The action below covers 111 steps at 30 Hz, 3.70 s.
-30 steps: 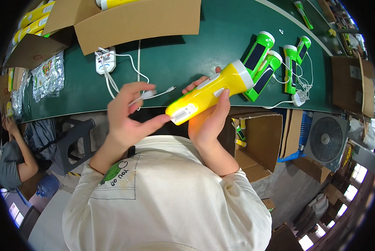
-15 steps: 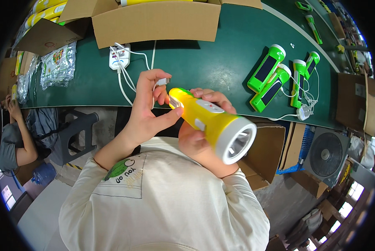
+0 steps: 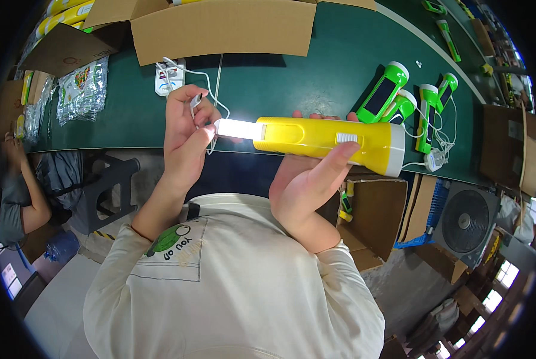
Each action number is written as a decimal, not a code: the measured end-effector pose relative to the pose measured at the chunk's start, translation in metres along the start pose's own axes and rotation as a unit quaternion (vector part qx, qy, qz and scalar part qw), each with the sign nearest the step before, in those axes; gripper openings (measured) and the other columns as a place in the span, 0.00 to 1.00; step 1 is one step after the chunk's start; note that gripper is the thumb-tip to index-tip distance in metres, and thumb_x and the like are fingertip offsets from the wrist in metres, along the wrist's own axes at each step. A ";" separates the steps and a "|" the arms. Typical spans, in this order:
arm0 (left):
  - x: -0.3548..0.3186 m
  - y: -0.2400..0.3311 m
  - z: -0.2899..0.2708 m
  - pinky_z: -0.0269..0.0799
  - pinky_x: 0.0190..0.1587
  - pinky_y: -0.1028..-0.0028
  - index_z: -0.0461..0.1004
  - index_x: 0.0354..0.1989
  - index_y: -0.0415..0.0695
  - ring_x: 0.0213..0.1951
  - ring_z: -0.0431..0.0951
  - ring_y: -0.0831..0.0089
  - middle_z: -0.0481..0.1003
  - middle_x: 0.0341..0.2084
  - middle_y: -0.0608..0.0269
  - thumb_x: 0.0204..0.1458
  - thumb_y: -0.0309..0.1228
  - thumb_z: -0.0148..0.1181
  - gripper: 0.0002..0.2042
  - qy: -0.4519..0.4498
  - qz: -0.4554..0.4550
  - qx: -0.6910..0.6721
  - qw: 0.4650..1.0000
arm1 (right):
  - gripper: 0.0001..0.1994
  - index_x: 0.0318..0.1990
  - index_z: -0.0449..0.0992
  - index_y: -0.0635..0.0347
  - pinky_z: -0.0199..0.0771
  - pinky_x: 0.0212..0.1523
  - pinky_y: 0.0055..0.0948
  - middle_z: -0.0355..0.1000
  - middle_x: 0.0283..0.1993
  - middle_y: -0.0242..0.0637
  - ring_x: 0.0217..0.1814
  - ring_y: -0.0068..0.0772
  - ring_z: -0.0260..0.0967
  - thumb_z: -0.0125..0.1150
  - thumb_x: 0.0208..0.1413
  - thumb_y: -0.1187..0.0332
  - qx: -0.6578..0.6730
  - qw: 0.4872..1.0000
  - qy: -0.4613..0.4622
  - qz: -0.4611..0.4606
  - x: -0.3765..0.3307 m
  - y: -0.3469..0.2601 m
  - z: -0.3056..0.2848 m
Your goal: Checking the functionality of yellow and green flashlights on an assembly line and placing them in boxes.
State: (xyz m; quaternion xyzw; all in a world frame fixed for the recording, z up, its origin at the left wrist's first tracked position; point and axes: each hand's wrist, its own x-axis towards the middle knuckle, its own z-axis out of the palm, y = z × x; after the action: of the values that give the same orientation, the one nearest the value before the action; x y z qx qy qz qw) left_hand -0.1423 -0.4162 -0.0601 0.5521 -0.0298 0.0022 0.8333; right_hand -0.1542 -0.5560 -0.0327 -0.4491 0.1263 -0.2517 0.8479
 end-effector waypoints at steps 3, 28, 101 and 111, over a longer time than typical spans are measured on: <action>0.002 -0.003 -0.004 0.71 0.28 0.74 0.53 0.53 0.45 0.29 0.60 0.79 0.54 0.29 0.67 0.42 0.15 0.42 0.26 -0.012 -0.001 -0.027 1.000 | 0.25 0.57 0.55 0.56 0.59 0.58 0.44 0.60 0.44 0.35 0.48 0.32 0.60 0.40 0.62 0.48 0.000 0.999 0.016 0.043 -0.001 -0.002 0.002; 0.009 0.001 -0.032 0.50 0.21 0.82 0.55 0.33 0.45 0.20 0.52 0.84 0.56 0.24 0.70 0.56 0.26 0.50 0.08 -0.006 0.124 -0.069 0.990 | 0.17 0.47 0.59 0.58 0.71 0.28 0.29 0.67 0.37 0.42 0.29 0.31 0.68 0.38 0.64 0.54 -0.030 0.968 -0.211 0.131 0.022 0.007 0.034; 0.019 -0.019 -0.087 0.50 0.27 0.83 0.56 0.30 0.43 0.24 0.53 0.84 0.58 0.23 0.70 0.55 0.24 0.49 0.07 0.030 0.143 0.006 0.989 | 0.20 0.45 0.65 0.64 0.67 0.40 0.29 0.70 0.37 0.38 0.36 0.29 0.67 0.60 0.52 0.60 -0.271 0.917 -0.197 -0.218 0.327 0.043 0.276; 0.015 -0.016 -0.081 0.52 0.19 0.82 0.55 0.29 0.45 0.17 0.55 0.82 0.58 0.19 0.67 0.54 0.28 0.50 0.09 0.059 0.136 -0.028 0.989 | 0.32 0.51 0.66 0.60 0.70 0.28 0.25 0.65 0.28 0.32 0.26 0.25 0.67 0.40 0.57 0.38 -0.051 0.937 -0.281 0.202 0.150 -0.076 0.131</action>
State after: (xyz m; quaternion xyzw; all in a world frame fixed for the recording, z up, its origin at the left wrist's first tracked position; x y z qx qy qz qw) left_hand -0.1231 -0.3484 -0.1059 0.5185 -0.0550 0.1474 0.8405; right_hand 0.0057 -0.5809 0.1056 -0.5090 -0.0161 0.0679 0.8579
